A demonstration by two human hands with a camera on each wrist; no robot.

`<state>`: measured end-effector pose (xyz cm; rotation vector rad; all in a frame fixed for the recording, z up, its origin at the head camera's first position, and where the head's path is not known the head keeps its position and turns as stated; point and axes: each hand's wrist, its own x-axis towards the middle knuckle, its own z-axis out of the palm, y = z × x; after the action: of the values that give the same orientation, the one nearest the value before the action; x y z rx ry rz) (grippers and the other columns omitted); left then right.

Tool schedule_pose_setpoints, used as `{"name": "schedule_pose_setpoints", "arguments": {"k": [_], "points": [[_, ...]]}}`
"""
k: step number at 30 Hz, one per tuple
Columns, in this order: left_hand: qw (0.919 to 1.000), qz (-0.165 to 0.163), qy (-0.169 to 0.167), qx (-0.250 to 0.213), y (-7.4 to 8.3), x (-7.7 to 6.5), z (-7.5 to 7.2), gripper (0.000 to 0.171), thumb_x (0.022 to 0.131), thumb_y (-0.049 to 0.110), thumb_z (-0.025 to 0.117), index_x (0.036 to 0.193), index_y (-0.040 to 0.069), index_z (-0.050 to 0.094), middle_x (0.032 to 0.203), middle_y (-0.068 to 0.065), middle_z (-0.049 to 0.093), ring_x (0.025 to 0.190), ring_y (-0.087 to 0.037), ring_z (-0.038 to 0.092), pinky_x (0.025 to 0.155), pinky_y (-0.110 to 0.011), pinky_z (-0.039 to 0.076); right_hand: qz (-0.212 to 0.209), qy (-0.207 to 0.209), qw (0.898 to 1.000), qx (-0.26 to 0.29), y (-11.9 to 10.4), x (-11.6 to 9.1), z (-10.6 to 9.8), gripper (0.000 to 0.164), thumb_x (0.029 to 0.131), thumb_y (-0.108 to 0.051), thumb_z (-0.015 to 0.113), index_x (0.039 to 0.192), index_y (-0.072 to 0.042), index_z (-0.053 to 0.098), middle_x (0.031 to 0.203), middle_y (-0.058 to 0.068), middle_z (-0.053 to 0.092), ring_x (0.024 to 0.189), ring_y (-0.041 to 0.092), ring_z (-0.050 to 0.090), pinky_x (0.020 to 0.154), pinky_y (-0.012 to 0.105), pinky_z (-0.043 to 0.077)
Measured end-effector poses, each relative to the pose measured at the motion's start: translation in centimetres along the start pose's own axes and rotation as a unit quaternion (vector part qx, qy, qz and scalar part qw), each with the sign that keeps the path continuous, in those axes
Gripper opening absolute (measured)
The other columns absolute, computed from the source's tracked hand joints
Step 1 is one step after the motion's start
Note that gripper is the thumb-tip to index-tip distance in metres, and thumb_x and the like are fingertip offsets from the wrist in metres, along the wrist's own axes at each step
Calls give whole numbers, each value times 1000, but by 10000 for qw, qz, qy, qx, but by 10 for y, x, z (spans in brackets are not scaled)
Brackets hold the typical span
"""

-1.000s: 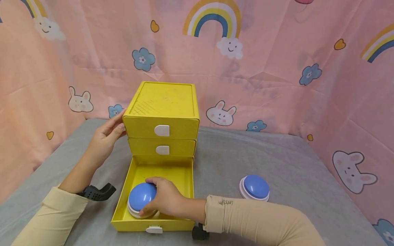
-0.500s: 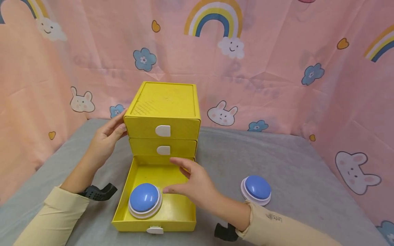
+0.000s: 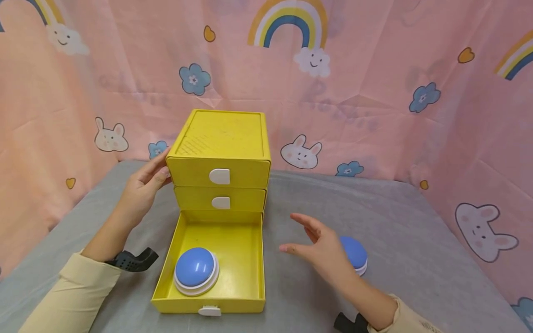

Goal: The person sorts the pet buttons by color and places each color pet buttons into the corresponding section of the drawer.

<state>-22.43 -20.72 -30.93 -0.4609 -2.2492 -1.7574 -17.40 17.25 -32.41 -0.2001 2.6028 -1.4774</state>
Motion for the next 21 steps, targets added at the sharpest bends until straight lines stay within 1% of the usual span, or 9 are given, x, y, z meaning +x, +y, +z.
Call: {"name": "schedule_pose_setpoints", "arguments": {"k": [2,3,6,9,11,15,17,19,21], "points": [[10000,-1,-3,15,1,0,0,50,108,24,42,157,25,32,158,-5,41,126,3,49,103,-15,46,9,279,9995,-130,6,0,-7,76,82,-39,81,147,-17,49,155,6,45,148,33,35,113,40,38],[10000,2,-10,20,1,0,0,50,108,24,42,157,26,32,158,-5,41,126,3,49,103,-15,46,46,413,9990,-166,8,0,-11,76,82,-40,81,147,-17,49,155,5,46,147,31,36,112,36,39],[10000,-1,-38,35,0,0,-1,50,108,24,42,156,27,32,158,-3,41,127,2,49,104,-16,46,268,734,9968,-153,16,0,-23,76,83,-44,79,147,-18,49,154,3,47,147,25,38,109,27,41],[10000,6,-40,12,-1,0,0,50,108,25,43,156,27,33,158,-3,41,127,2,49,103,-14,46,481,867,9950,-126,22,-1,-34,77,83,-48,77,149,-21,47,156,1,45,147,23,36,109,24,41],[10000,31,-36,24,-2,0,0,50,107,25,43,156,27,33,158,-3,41,127,2,49,102,-12,46,545,1012,9933,-127,26,-2,-40,76,83,-49,76,149,-22,48,156,-1,46,147,23,37,108,23,42],[10000,73,-26,21,-2,1,1,50,107,26,43,156,26,33,158,-3,42,128,2,49,102,-11,46,516,1282,9902,-213,34,-4,-52,73,84,-49,76,148,-24,49,153,-9,48,146,17,39,98,6,44],[10000,69,-19,1,-2,1,1,50,107,25,43,156,26,34,157,-4,42,127,2,49,102,-12,46,539,1320,9895,-247,38,-4,-56,74,84,-49,75,149,-25,48,154,-9,47,146,17,38,95,2,43],[10000,75,-25,-17,-2,1,0,50,107,24,43,156,25,33,157,-5,42,127,2,49,103,-13,46,596,1299,9891,-347,41,-2,-60,76,85,-50,75,151,-25,45,157,-4,43,147,21,37,96,3,43],[10000,75,-26,11,-2,1,-1,50,108,25,43,157,25,33,157,-6,42,127,3,49,103,-13,46,698,1238,9889,-436,45,1,-63,81,85,-52,74,153,-23,41,160,2,38,149,27,33,105,14,44]]}}
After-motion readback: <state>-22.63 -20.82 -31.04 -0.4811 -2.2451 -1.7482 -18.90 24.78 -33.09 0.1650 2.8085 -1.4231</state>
